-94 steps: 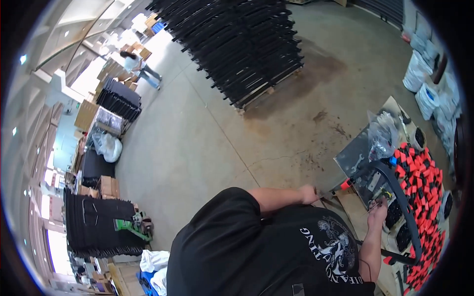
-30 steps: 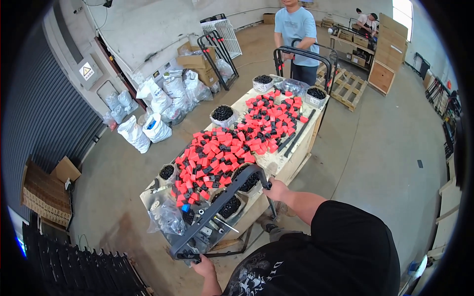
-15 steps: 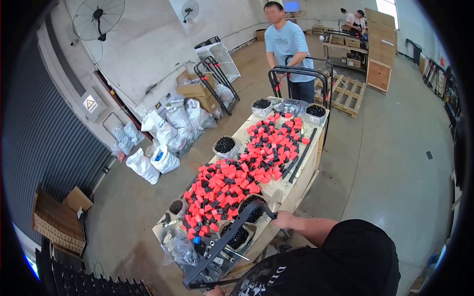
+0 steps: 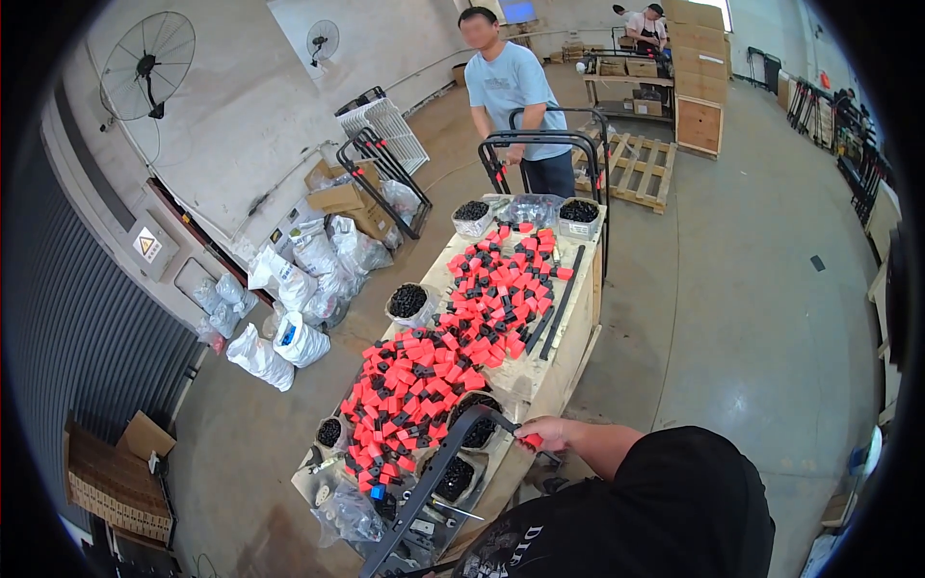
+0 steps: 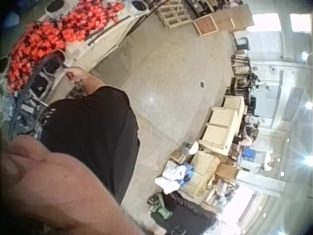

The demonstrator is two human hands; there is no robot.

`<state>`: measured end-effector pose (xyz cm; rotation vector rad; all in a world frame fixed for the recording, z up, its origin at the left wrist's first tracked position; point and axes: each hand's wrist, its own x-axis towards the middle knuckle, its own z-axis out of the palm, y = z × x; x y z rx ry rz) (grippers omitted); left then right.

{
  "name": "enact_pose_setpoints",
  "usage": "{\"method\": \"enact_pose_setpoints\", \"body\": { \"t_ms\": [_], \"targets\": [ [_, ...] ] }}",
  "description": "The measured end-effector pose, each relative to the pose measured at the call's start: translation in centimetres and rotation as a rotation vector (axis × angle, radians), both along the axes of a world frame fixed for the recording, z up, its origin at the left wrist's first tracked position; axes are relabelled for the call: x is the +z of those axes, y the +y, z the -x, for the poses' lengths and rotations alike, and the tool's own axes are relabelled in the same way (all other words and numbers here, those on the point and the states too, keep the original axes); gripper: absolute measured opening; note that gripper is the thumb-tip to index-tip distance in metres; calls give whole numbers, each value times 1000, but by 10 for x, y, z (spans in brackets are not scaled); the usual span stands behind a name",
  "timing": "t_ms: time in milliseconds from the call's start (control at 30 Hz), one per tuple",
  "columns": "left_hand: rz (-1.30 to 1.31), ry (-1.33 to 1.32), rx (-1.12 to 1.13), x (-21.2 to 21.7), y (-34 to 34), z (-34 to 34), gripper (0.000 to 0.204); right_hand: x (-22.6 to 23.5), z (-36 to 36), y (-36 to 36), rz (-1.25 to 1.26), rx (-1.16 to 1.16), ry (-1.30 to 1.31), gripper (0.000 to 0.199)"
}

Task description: Assembling black metal furniture frames by attaching red and black plastic fittings and securing them with fasteners.

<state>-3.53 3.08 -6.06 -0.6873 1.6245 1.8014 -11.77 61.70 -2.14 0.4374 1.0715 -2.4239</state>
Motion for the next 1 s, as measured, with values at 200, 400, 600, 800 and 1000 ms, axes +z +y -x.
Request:
{"method": "enact_pose_setpoints", "body": {
  "t_ms": [200,400,600,800,1000],
  "targets": [
    [-154,-280,-146,-19,-36,18,41,5,-12,-3,23,43,19,30],
    [119,134,-543,-22,-54,8,43,30,-15,-9,-132,-14,-124,38],
    [-182,85,-280,58,-6,-2,35,47,-10,-14,-309,1,-310,41],
    [-270,-67,-167,99,14,10,33,15,-16,-3,-21,-36,-146,33],
    [-349,-191,0,120,13,11,32,36,-22,-11,-14,-72,-95,30]
  ]
}}
